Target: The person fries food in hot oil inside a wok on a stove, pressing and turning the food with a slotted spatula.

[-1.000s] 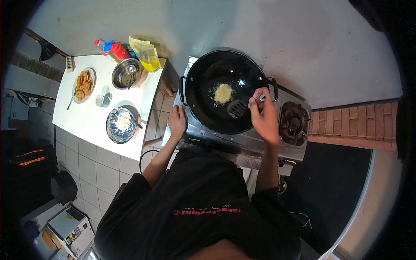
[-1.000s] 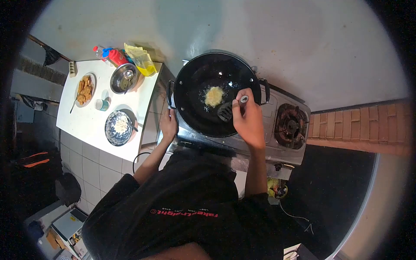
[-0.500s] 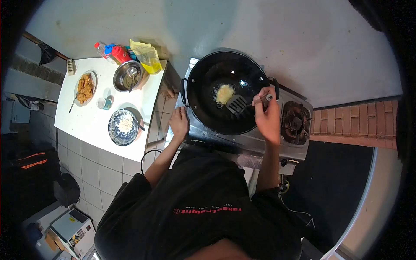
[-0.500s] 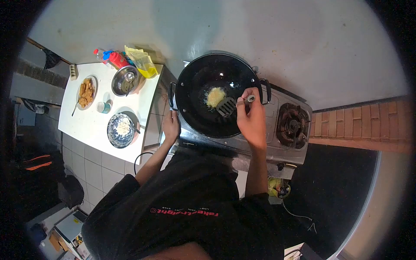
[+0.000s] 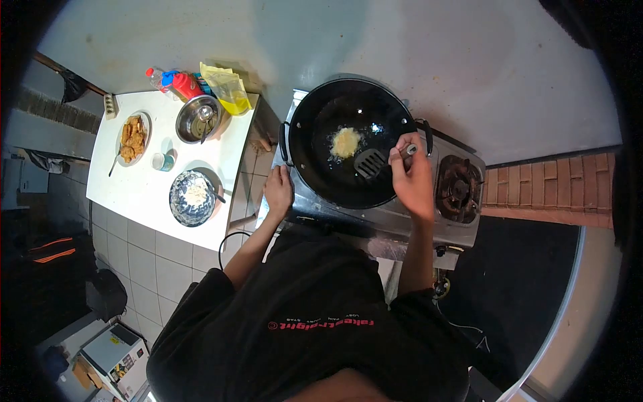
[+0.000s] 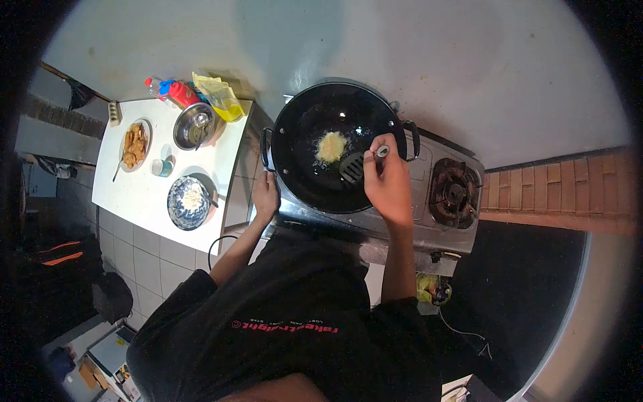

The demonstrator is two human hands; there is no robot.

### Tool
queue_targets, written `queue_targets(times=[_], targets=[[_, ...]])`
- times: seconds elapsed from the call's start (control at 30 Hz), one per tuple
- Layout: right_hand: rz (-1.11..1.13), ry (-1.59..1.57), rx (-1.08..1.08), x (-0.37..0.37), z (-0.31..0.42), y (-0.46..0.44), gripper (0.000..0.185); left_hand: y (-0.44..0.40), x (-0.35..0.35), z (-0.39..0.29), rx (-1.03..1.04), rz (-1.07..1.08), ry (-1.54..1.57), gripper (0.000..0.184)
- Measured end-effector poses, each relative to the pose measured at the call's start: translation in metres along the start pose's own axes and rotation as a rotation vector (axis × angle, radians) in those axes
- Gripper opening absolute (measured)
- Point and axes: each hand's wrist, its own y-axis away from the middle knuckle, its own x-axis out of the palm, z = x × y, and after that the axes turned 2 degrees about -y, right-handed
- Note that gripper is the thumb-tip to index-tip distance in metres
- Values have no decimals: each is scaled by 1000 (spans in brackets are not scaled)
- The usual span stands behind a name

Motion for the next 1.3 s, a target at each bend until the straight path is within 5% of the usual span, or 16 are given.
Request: queue_targets(times=[1.3], targets=[[-2, 8, 22, 3, -16, 1, 4, 1, -5, -8, -41, 3, 1, 50]])
